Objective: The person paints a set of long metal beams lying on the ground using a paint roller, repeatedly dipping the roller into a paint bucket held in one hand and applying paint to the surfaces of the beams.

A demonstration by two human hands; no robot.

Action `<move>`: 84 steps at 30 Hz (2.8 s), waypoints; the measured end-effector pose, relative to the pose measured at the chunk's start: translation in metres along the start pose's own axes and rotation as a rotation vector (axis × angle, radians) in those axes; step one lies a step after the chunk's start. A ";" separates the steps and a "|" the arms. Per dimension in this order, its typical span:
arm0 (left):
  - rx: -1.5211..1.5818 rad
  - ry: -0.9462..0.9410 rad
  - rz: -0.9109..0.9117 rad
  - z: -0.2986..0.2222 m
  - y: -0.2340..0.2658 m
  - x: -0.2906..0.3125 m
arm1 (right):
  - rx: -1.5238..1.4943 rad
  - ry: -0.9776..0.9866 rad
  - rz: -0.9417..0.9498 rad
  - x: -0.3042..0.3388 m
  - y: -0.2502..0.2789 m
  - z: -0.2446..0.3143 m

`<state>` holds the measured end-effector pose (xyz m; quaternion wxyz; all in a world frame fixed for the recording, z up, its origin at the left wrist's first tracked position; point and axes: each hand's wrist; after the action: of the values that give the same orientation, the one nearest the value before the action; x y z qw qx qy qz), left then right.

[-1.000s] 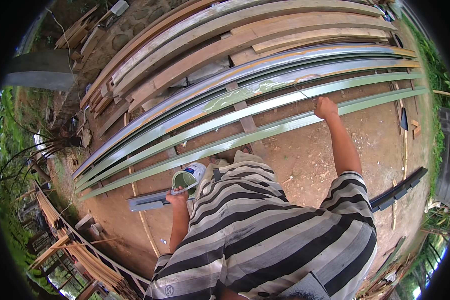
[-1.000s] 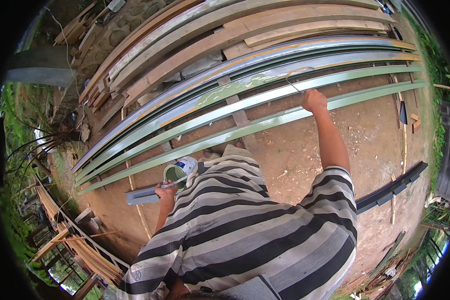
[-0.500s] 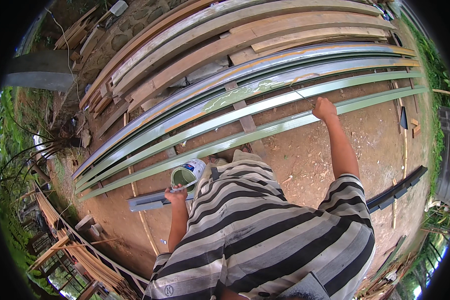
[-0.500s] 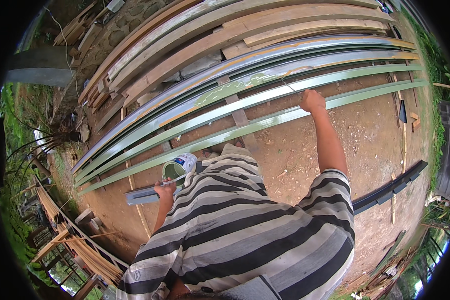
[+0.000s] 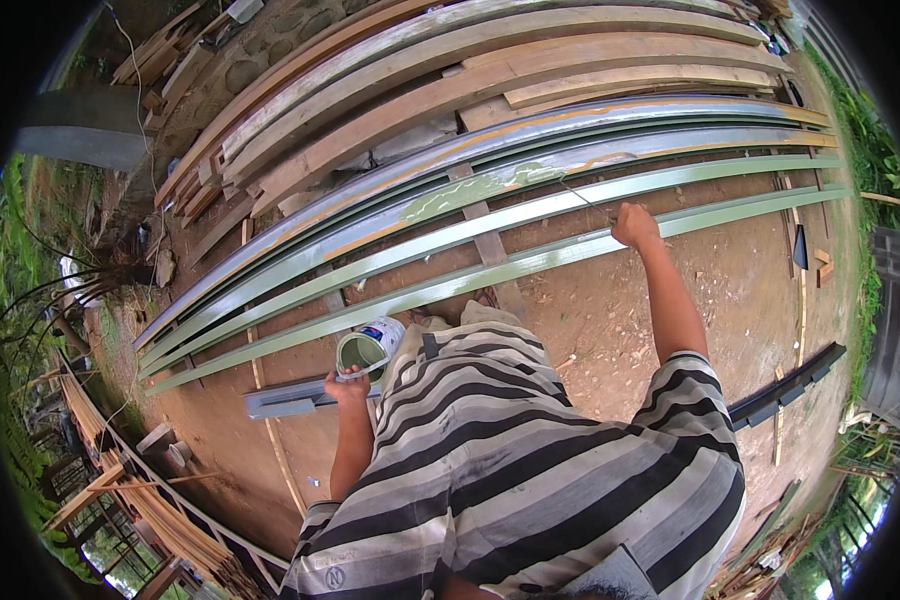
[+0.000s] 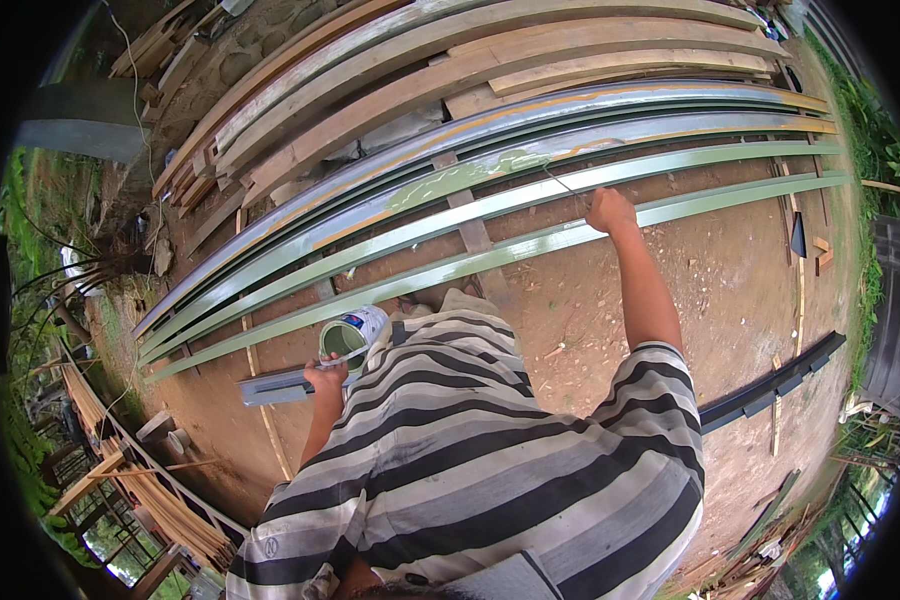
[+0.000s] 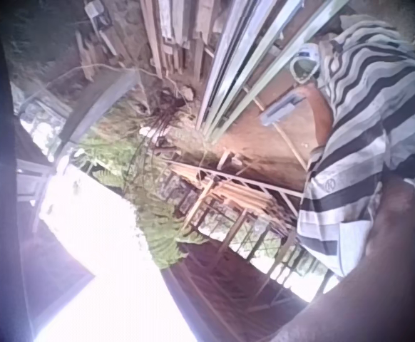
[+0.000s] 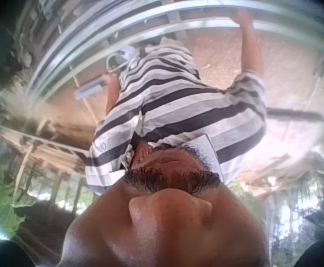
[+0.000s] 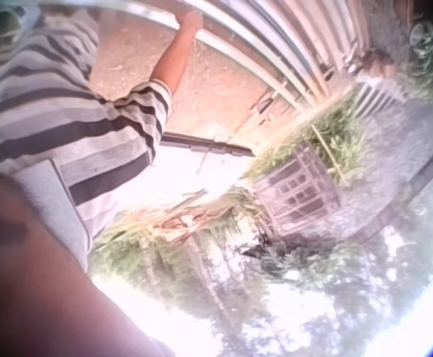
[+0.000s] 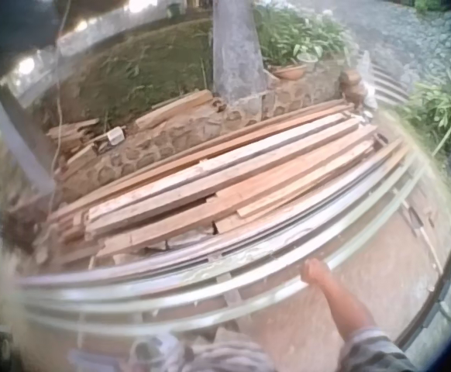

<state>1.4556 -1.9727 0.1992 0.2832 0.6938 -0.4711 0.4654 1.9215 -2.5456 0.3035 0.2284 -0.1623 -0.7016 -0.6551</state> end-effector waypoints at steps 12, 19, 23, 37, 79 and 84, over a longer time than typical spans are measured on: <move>0.029 -0.001 0.005 0.006 0.010 0.000 | -0.071 -0.008 0.013 0.009 -0.042 0.012; 0.029 -0.022 -0.030 0.003 0.010 0.005 | 0.122 0.188 -0.084 -0.010 -0.038 -0.013; 0.046 -0.021 -0.006 -0.001 0.010 0.011 | 0.270 0.281 -0.132 -0.020 -0.018 -0.011; 0.108 -0.010 -0.085 0.005 0.014 0.017 | 0.177 0.294 -0.111 0.058 -0.138 0.090; 0.478 -0.057 -0.353 -0.060 0.183 -0.010 | 0.250 0.862 0.050 -0.079 -0.080 0.265; 0.561 0.012 -0.423 -0.083 0.179 -0.018 | 0.292 0.837 0.116 -0.052 -0.081 0.326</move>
<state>1.2580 -1.9673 0.2089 0.1746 0.8240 -0.1691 0.5118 1.8878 -2.2249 0.1952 0.5496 0.1115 -0.6238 -0.5444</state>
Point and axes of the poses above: each hand's wrist, its own x-axis away from the middle knuckle, its own y-axis out of the back of the hand, z = x × y, and after that the axes turned 6 degrees about x, right-handed
